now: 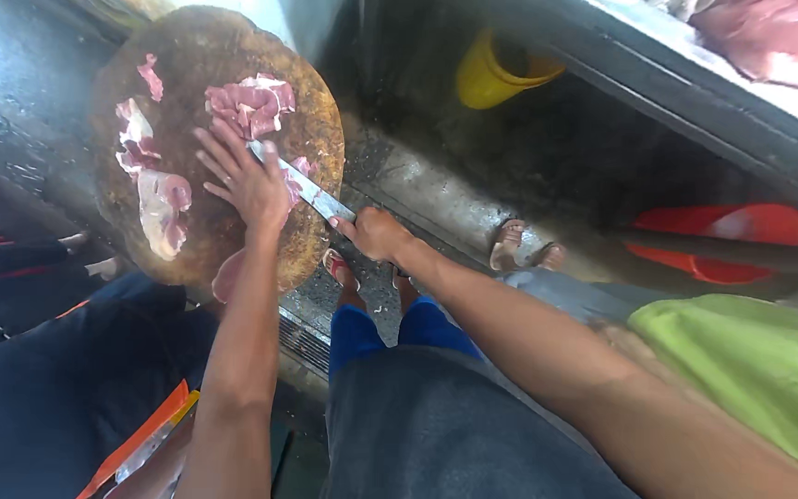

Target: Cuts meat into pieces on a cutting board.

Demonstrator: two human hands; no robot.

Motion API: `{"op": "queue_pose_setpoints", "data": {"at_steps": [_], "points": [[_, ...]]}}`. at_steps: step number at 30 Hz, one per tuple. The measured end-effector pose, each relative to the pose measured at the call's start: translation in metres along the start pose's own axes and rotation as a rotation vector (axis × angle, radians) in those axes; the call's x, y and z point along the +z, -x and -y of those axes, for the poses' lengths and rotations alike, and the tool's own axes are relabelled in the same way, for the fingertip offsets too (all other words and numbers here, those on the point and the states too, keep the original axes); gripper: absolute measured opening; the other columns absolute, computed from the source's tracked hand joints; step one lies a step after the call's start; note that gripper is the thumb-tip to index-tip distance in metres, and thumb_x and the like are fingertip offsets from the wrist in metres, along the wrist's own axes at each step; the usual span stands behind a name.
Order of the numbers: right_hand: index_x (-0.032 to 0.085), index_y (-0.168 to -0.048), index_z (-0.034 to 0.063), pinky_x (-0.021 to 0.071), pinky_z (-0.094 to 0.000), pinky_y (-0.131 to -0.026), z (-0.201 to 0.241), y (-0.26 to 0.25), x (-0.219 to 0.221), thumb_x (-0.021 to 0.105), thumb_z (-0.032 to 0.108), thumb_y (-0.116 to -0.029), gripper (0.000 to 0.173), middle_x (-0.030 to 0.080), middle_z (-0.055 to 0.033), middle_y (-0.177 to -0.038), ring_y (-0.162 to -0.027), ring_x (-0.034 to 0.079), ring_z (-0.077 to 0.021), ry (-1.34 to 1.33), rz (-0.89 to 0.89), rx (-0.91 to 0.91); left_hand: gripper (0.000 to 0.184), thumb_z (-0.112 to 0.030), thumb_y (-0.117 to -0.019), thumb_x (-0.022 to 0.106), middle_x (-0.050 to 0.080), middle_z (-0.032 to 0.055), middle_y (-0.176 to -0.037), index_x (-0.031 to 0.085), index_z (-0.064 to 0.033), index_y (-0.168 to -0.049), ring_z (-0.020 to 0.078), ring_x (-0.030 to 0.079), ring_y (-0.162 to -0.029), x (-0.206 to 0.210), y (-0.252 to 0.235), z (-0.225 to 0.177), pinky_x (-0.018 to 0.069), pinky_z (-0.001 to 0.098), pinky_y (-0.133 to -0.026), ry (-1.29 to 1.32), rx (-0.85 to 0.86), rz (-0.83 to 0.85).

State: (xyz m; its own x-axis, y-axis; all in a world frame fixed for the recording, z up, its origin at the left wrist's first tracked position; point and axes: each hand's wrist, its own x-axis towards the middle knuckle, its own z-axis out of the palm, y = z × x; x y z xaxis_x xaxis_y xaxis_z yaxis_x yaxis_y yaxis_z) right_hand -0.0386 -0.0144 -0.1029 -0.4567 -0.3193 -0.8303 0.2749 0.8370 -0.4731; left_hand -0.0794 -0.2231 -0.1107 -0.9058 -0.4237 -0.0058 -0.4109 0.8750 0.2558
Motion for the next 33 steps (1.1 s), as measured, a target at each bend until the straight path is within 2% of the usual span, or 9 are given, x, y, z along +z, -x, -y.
{"op": "queue_pose_setpoints", "data": {"at_steps": [4, 8, 13, 16, 20, 25, 28, 30, 33], "points": [[0.067, -0.092, 0.0032, 0.0580, -0.0595, -0.069, -0.025, 0.013, 0.022, 0.037, 0.073, -0.0996, 0.076, 0.068, -0.0204, -0.084, -0.080, 0.071, -0.0378, 0.002, -0.067, 0.023, 0.085, -0.073, -0.0990, 0.022, -0.013, 0.0063, -0.173, -0.001, -0.0278, -0.167, 0.0372, -0.007, -0.159, 0.021, 0.006, -0.001, 0.0026, 0.0797, -0.115, -0.207, 0.026, 0.087], [0.067, -0.102, 0.0004, 0.0547, -0.0593, -0.085, -0.030, 0.027, 0.026, 0.039, 0.067, -0.1030, 0.073, 0.069, -0.0220, -0.096, -0.096, 0.070, -0.0380, 0.029, 0.033, 0.050, 0.084, -0.072, -0.0997, 0.021, -0.014, 0.0057, -0.173, -0.001, -0.0277, -0.167, 0.0368, -0.010, -0.159, 0.015, 0.003, 0.000, -0.0001, 0.0795, -0.115, -0.204, 0.024, 0.099], [0.067, -0.093, 0.0016, 0.0564, -0.0591, -0.077, 0.012, 0.006, 0.017, 0.036, 0.070, -0.1018, 0.075, 0.069, -0.0201, -0.089, -0.088, 0.071, -0.0371, 0.051, 0.030, 0.025, 0.087, -0.073, -0.0989, 0.019, -0.012, 0.0067, -0.174, -0.001, -0.0241, -0.167, 0.0365, -0.008, -0.159, 0.021, 0.002, 0.003, 0.0000, 0.0787, -0.116, -0.192, 0.009, 0.056], [0.066, -0.092, 0.0033, 0.0581, -0.0575, -0.070, 0.003, 0.011, 0.027, 0.037, 0.071, -0.1005, 0.074, 0.068, -0.0191, -0.084, -0.081, 0.071, -0.0361, 0.059, -0.027, 0.013, 0.086, -0.073, -0.0991, 0.021, -0.012, 0.0081, -0.173, -0.001, -0.0246, -0.167, 0.0368, -0.008, -0.159, 0.021, 0.004, 0.003, 0.0004, 0.0778, -0.117, -0.194, 0.021, 0.018], [0.067, -0.097, 0.0022, 0.0570, -0.0563, -0.078, -0.012, 0.025, 0.036, 0.038, 0.069, -0.1019, 0.073, 0.069, -0.0194, -0.089, -0.086, 0.071, -0.0352, 0.074, 0.035, 0.066, 0.085, -0.074, -0.0988, 0.019, -0.012, 0.0087, -0.173, 0.001, -0.0263, -0.167, 0.0399, -0.009, -0.158, 0.017, 0.007, -0.001, 0.0006, 0.0784, -0.116, -0.222, 0.052, 0.018], [0.064, -0.088, 0.0004, 0.0567, -0.0514, -0.059, 0.019, 0.010, 0.040, 0.035, 0.073, -0.0996, 0.079, 0.064, -0.0196, -0.074, -0.064, 0.067, -0.0336, 0.002, 0.030, 0.056, 0.086, -0.074, -0.0988, 0.019, -0.008, 0.0098, -0.174, 0.004, -0.0239, -0.168, 0.0387, -0.005, -0.159, 0.020, 0.012, 0.003, 0.0003, 0.0775, -0.117, -0.165, 0.074, -0.048], [0.065, -0.088, -0.0002, 0.0580, -0.0536, -0.060, 0.018, 0.009, 0.042, 0.035, 0.073, -0.0995, 0.080, 0.065, -0.0209, -0.075, -0.065, 0.069, -0.0352, -0.028, 0.002, 0.037, 0.084, -0.067, -0.1007, 0.022, 0.001, 0.0109, -0.174, 0.009, -0.0175, -0.167, 0.0341, 0.001, -0.160, -0.006, 0.012, 0.017, 0.0012, 0.0762, -0.119, 0.019, 0.045, -0.174], [0.066, -0.086, 0.0007, 0.0571, -0.0544, -0.061, 0.013, 0.010, 0.043, 0.035, 0.072, -0.0999, 0.079, 0.066, -0.0201, -0.075, -0.066, 0.069, -0.0352, -0.017, -0.005, 0.025, 0.078, -0.064, -0.1032, 0.020, -0.002, 0.0095, -0.174, 0.006, -0.0208, -0.167, 0.0328, 0.000, -0.160, -0.024, 0.022, 0.026, 0.0004, 0.0747, -0.119, 0.005, -0.009, -0.134], [0.064, -0.085, 0.0014, 0.0570, -0.0549, -0.059, 0.012, 0.011, 0.046, 0.036, 0.072, -0.1003, 0.078, 0.065, -0.0201, -0.075, -0.067, 0.069, -0.0355, 0.018, -0.031, 0.005, 0.081, -0.070, -0.1012, 0.021, -0.007, 0.0095, -0.174, 0.007, -0.0259, -0.167, 0.0403, -0.005, -0.159, -0.018, 0.041, 0.038, 0.0015, 0.0791, -0.116, -0.160, 0.011, 0.048]]}}
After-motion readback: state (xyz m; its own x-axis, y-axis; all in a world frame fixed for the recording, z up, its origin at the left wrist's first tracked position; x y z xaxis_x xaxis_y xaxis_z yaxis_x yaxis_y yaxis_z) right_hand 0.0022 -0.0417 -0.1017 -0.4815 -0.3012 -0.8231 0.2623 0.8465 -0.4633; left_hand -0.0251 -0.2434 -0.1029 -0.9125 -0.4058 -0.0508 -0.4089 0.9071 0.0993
